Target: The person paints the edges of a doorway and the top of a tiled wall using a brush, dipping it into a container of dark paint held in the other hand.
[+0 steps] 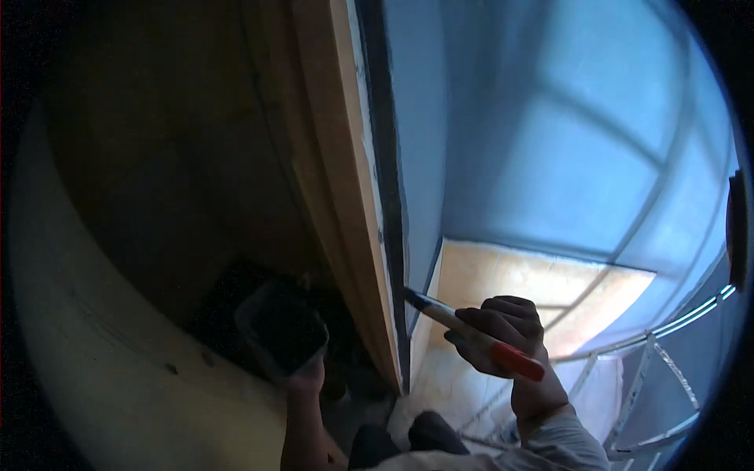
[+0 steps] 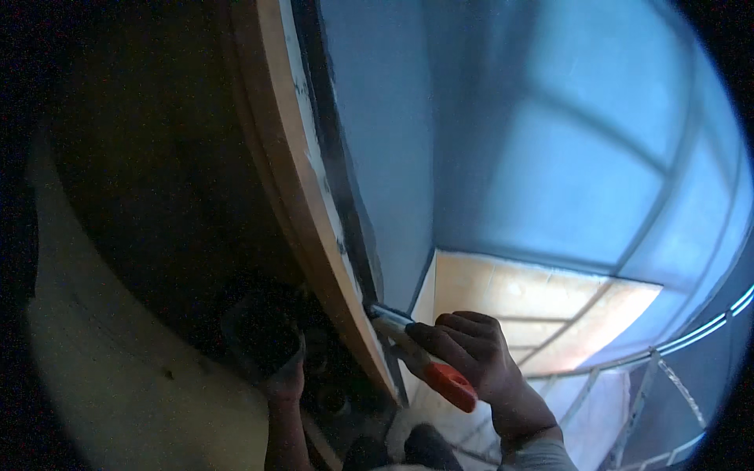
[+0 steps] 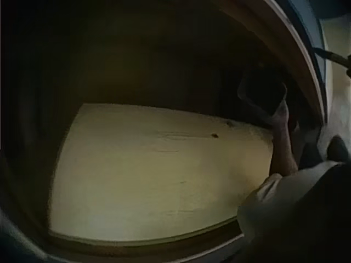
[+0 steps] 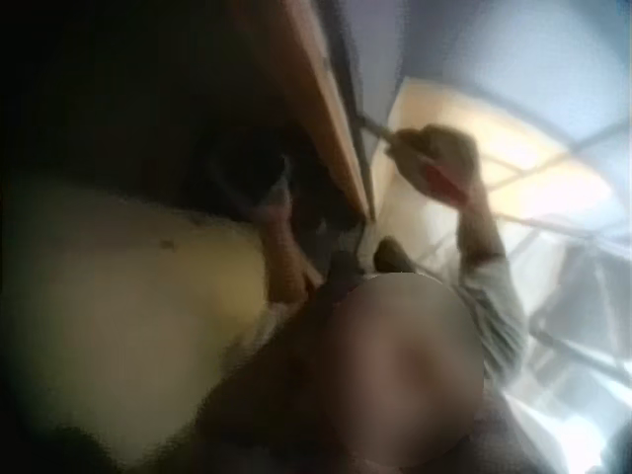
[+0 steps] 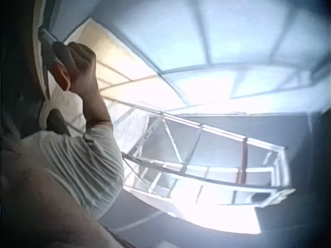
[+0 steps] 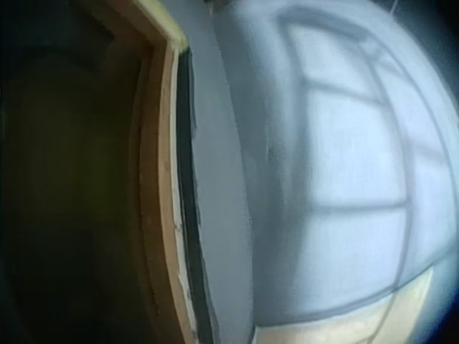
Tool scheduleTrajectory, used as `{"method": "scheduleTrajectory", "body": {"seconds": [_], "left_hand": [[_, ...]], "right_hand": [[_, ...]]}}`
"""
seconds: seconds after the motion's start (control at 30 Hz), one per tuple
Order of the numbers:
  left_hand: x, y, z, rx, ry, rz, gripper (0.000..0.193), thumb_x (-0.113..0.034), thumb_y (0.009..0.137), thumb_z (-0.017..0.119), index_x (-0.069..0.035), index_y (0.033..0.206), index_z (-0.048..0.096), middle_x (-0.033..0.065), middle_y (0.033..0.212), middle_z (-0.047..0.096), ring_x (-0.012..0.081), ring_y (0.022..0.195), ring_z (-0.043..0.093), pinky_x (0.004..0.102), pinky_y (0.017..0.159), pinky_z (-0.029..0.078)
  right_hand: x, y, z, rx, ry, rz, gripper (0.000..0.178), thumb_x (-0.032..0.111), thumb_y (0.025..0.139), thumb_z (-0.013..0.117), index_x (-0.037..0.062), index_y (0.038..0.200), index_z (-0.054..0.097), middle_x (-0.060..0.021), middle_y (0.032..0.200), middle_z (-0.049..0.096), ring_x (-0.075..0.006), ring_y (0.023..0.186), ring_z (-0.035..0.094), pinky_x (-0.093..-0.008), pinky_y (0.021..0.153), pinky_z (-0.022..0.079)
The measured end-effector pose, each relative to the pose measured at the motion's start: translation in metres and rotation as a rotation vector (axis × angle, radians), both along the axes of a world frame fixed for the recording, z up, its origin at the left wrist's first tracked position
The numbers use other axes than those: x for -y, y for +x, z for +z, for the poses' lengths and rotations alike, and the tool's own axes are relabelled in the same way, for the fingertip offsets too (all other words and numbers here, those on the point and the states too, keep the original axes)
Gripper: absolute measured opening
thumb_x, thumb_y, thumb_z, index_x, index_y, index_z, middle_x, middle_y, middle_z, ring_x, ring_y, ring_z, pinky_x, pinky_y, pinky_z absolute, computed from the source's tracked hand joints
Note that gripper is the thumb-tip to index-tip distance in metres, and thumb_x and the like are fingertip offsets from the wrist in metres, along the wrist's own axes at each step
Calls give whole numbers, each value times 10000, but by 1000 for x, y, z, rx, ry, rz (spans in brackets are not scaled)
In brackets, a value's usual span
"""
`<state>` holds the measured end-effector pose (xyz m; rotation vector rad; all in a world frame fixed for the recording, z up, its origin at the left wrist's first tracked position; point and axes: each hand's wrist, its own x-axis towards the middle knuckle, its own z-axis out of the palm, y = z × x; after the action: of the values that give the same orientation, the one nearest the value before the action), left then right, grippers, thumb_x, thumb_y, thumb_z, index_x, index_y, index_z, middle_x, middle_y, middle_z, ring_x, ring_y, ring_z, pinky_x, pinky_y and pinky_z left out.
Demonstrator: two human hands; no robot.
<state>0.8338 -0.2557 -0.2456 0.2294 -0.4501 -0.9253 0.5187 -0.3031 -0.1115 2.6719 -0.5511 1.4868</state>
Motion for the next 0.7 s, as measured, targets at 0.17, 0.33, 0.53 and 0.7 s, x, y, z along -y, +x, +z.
{"method": "scheduleTrajectory", "body": {"seconds": [0.17, 0.33, 0.53, 0.7], "left_hand": [[-6, 22, 3, 17, -24, -128, 817, -666, 988, 507, -171, 1606, 307, 185, 1627, 338, 403, 1467, 380, 584, 1189, 360], [-19, 8, 21, -134, 88, -71, 848, -684, 984, 491, -186, 1630, 260, 177, 1664, 282, 401, 1513, 316, 582, 1218, 309], [-30, 1, 29, -178, 64, -77, 874, -687, 984, 483, -172, 1641, 223, 186, 1674, 257, 413, 1527, 281, 579, 1240, 258], [-38, 0, 25, -173, -111, -227, 839, -659, 1012, 443, -166, 1646, 201, 188, 1676, 250, 414, 1528, 277, 577, 1251, 231]], "right_hand": [[3, -5, -13, -164, 71, -1, 308, 58, 724, 754, -34, 1010, 691, -71, 674, 603, -201, 556, 595, -338, 481, 458], [22, 1, -22, -231, 152, 28, 349, 76, 690, 764, -30, 1013, 684, -71, 701, 616, -197, 590, 605, -338, 505, 474], [38, 16, -31, -262, 161, 91, 398, 83, 736, 875, -60, 1045, 669, -83, 671, 577, -204, 537, 562, -340, 481, 424], [47, 18, -44, -270, 163, 133, 429, 71, 723, 873, -71, 1067, 659, -104, 722, 624, -210, 571, 597, -333, 486, 442]]}}
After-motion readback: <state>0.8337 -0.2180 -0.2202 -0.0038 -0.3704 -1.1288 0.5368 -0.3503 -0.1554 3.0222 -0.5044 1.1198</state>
